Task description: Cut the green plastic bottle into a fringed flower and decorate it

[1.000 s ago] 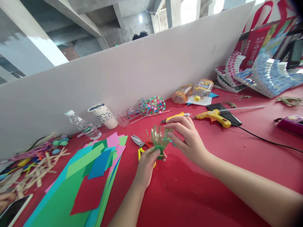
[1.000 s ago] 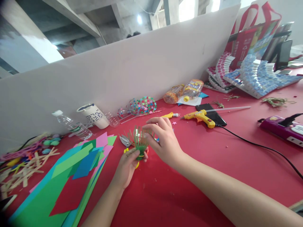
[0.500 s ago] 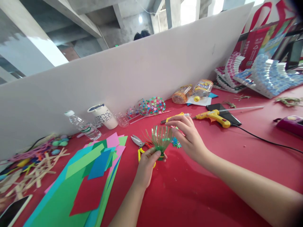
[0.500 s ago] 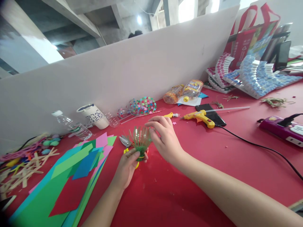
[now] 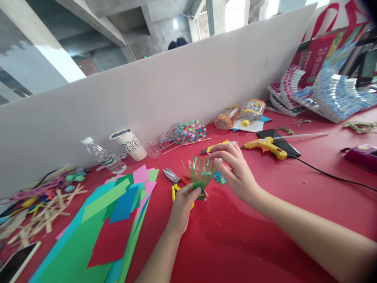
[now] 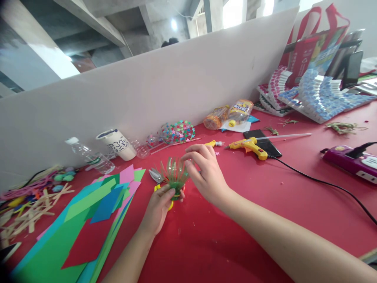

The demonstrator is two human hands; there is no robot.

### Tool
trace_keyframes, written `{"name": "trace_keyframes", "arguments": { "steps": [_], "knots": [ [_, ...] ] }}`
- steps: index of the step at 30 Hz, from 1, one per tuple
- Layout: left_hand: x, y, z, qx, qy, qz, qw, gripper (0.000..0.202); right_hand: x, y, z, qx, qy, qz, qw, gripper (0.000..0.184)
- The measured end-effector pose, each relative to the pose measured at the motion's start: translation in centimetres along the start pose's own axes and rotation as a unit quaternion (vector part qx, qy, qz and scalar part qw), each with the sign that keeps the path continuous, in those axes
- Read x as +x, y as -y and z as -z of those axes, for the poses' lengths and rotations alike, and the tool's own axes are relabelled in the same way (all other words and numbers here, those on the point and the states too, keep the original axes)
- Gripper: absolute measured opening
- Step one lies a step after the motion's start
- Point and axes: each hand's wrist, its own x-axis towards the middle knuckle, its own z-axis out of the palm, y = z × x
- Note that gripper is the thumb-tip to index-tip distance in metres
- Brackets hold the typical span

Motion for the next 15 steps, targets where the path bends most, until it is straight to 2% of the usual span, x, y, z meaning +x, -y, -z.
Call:
{"name": "trace_keyframes", "arguments": {
  "steps": [5, 9, 15],
  "knots": [
    [0.2, -0.1, 0.0, -0.01, -0.03, -0.002, 1.0, 0.018, -0.2, 1.1, 0.5, 0.016, 0.0, 0.038, 0.999, 0.009],
    [0.2, -0.1, 0.0, -0.019, -0.059, -0.008, 0.998, 0.013, -0.4, 1.6, 0.4, 0.049, 0.033, 0.07, 0.996, 0.01],
    [0.2, 0.0, -0.1, -0.056, -0.051, -0.003, 0.997, 0.012, -0.5, 1.2, -0.6, 0.064, 0.092, 0.046, 0.993, 0.011]
  ]
}}
